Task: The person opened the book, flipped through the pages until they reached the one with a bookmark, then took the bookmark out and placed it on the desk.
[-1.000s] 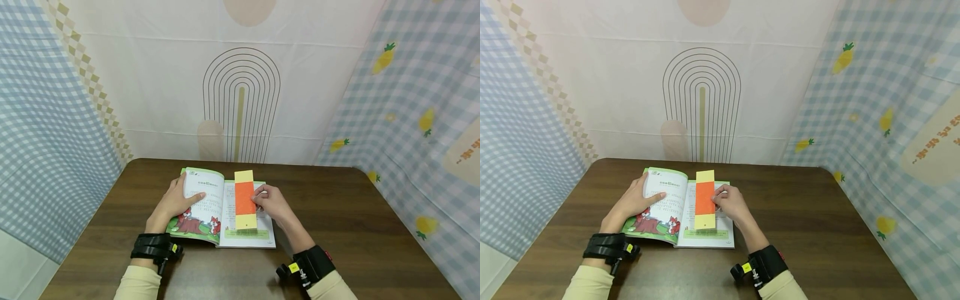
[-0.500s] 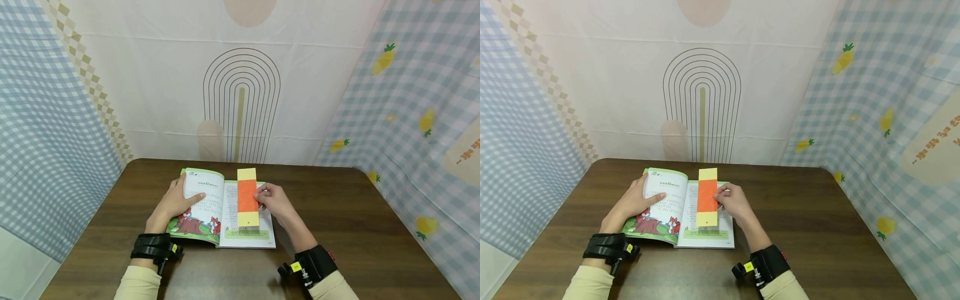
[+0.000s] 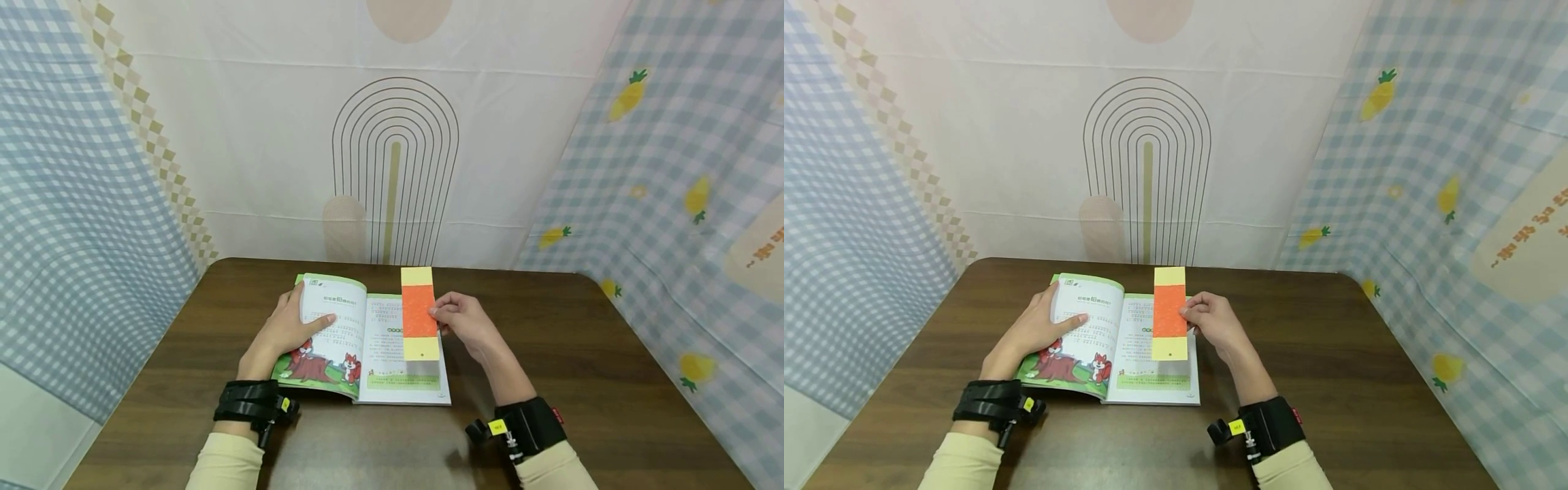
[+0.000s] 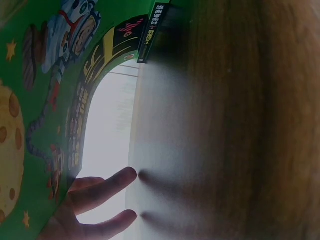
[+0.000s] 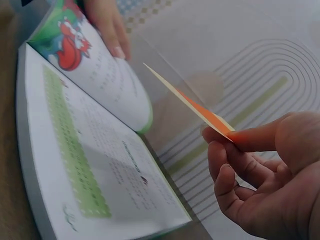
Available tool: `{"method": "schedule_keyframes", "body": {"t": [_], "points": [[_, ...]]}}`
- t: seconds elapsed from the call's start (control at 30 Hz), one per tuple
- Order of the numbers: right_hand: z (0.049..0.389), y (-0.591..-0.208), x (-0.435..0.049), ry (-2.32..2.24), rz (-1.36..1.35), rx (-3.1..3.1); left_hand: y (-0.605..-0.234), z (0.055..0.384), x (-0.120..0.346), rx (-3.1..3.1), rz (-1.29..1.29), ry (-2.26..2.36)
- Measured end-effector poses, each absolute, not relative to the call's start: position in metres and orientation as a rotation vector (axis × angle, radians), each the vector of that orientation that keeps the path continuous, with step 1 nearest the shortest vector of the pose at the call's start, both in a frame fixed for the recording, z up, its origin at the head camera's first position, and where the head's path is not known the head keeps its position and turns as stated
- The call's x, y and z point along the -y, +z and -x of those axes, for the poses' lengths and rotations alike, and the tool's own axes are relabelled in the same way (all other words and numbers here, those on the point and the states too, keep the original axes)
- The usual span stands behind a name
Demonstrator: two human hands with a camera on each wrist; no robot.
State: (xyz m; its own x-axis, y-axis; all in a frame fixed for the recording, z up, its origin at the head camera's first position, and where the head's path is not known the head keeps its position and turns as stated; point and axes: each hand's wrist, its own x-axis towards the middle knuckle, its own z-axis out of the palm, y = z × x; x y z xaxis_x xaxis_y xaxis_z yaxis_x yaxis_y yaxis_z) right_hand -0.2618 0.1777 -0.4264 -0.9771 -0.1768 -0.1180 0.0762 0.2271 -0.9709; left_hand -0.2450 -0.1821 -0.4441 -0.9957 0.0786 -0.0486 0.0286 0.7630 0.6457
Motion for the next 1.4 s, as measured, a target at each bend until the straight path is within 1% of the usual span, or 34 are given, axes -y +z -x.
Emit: {"method": "schedule_keyframes", "body": {"t": [0.73,1.0,1.23,1.4], "points": [[0.276,-0.431,-0.243,-1.711,0.013,-2.240,-0.444,0.247,0.183,-2.884,-0.093,1.042],[0.278,-0.439,-0.255,-1.679,0.010,-2.221,-0.445,0.247,0.184,-2.884,-0.088,1.035],[0.280,-0.450,-0.262,-1.616,-0.064,-2.266,-0.445,0.246,0.183,-2.878,-0.088,1.035],[0.280,-0.455,-0.263,-1.523,-0.042,-2.353,-0.445,0.246,0.183,-2.876,-0.092,1.046]]}}
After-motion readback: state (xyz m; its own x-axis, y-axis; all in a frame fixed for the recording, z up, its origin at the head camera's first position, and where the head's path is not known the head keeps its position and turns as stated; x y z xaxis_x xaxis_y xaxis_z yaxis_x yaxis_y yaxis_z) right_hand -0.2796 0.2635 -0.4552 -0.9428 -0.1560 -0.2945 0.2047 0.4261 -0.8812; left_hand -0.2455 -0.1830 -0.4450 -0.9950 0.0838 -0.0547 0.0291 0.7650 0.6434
